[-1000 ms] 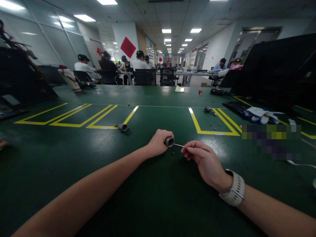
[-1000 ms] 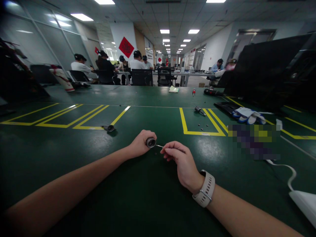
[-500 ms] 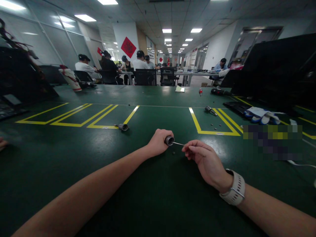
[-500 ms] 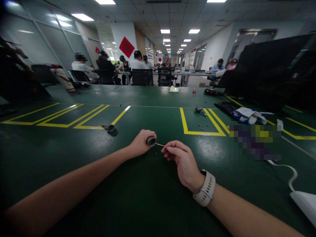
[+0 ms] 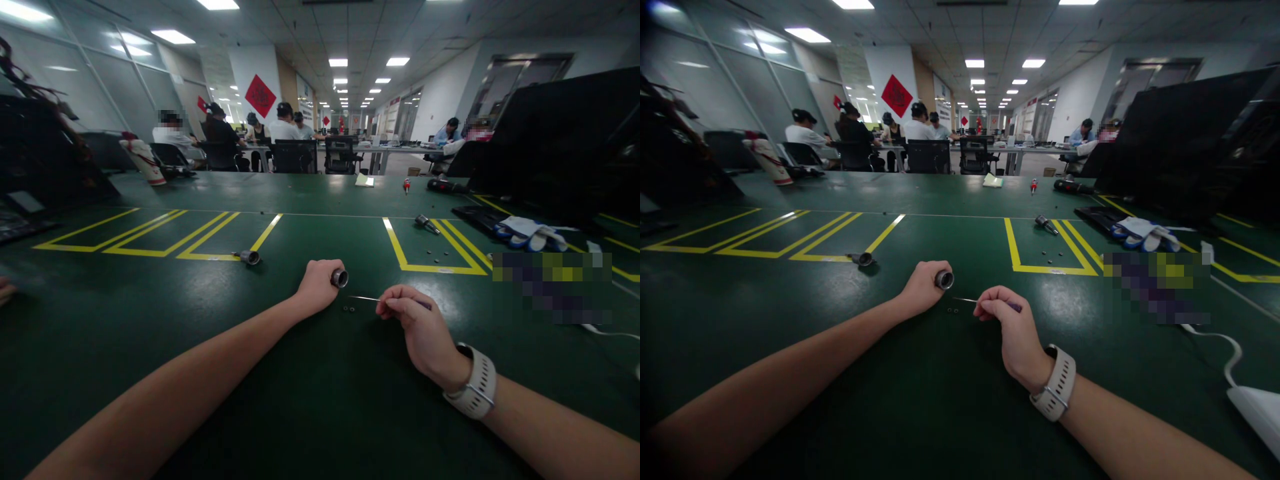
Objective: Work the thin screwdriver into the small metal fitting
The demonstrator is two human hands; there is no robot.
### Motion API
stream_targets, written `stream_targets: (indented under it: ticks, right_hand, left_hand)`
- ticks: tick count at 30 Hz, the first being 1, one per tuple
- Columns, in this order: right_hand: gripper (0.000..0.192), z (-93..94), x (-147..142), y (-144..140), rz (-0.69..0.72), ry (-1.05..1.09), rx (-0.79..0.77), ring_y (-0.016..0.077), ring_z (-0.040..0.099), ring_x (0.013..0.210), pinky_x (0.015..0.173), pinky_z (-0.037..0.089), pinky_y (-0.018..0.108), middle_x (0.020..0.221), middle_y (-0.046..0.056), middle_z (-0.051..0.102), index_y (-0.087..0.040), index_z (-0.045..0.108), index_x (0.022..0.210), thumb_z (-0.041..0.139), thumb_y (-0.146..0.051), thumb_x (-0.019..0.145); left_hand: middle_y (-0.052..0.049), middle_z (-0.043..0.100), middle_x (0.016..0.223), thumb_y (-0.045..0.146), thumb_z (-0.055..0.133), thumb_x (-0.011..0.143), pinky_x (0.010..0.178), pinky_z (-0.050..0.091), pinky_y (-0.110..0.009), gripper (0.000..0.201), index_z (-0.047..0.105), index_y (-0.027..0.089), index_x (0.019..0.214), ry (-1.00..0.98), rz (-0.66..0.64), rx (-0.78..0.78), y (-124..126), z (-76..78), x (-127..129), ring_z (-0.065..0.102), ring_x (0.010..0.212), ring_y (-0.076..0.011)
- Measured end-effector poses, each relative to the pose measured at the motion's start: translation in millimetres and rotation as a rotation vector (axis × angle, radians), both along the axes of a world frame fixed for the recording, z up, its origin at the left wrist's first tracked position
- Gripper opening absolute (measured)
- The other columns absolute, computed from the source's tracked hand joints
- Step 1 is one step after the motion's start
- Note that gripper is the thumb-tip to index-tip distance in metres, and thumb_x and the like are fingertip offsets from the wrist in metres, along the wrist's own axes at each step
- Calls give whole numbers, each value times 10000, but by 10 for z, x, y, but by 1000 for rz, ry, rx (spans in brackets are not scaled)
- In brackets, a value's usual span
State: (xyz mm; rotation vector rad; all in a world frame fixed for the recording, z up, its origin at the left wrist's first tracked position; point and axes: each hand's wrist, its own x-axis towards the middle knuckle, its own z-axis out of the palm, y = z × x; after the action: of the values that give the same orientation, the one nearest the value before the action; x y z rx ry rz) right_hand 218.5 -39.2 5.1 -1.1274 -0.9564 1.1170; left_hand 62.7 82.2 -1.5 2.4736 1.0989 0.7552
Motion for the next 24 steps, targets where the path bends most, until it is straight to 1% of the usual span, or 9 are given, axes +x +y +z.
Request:
stream_targets:
  ticks: [4, 7, 10, 14, 16, 19, 22, 24]
  right_hand:
    - [107, -16, -5, -8, -32, -22, 33, 173, 517, 682, 656, 384, 321, 679, 15, 593, -199, 622, 656, 540, -182, 722]
    - [104, -34, -9, -20, -40, -39, 96, 167, 516, 697, 664, 390, 317, 703, 7, 596, -210, 626, 689, 540, -181, 740]
    - [86, -46, -19, -42, -7, -148, 147, 173, 525, 751, 677, 396, 319, 784, 10, 609, -221, 636, 772, 550, -218, 780]
    - [115, -20, -42, -67, 69, -328, 101, 194, 540, 843, 704, 403, 331, 878, 18, 613, -229, 631, 865, 542, -287, 821]
    - [136, 5, -53, -70, 82, -385, 63, 200, 544, 863, 717, 408, 336, 894, 19, 613, -231, 626, 892, 527, -307, 835]
    - [154, 35, -64, -71, 62, -438, 27, 203, 551, 858, 711, 418, 338, 901, 22, 615, -233, 621, 913, 519, -323, 841]
    - [172, 55, -77, -84, 59, -463, 20, 200, 556, 839, 692, 429, 334, 916, 27, 614, -236, 616, 936, 504, -335, 851]
    - [180, 62, -87, -99, 66, -474, 23, 194, 557, 822, 680, 434, 328, 928, 26, 610, -243, 610, 959, 494, -336, 858]
  left_hand:
    - [5, 589, 687, 47, 552, 686, 651, 404, -274, 109, 588, 144, 720, -14, -5, -14, 5, -10, -5, 532, 680, -137]
    - [6, 587, 684, 59, 558, 685, 658, 401, -272, 96, 585, 144, 720, -14, -38, 7, 20, -21, -5, 535, 685, -138]
    - [8, 580, 668, 70, 564, 676, 671, 396, -279, 87, 579, 147, 714, 1, -72, 49, 34, -31, -5, 534, 683, -142]
    - [7, 577, 666, 68, 554, 669, 688, 385, -285, 93, 569, 149, 712, 5, -101, 96, 42, -45, -2, 532, 684, -143]
    - [8, 578, 669, 79, 553, 672, 682, 382, -279, 84, 565, 151, 713, -8, -119, 97, 44, -51, 1, 532, 682, -141]
    - [14, 572, 651, 97, 557, 672, 657, 379, -262, 63, 560, 153, 700, -34, -149, 90, 46, -58, 7, 529, 657, -131]
    - [19, 564, 630, 122, 564, 677, 633, 375, -251, 33, 557, 152, 690, -51, -178, 91, 44, -56, 13, 522, 628, -122]
    - [21, 563, 624, 133, 563, 679, 644, 378, -257, 21, 559, 151, 688, -49, -187, 98, 40, -49, 15, 520, 622, -120]
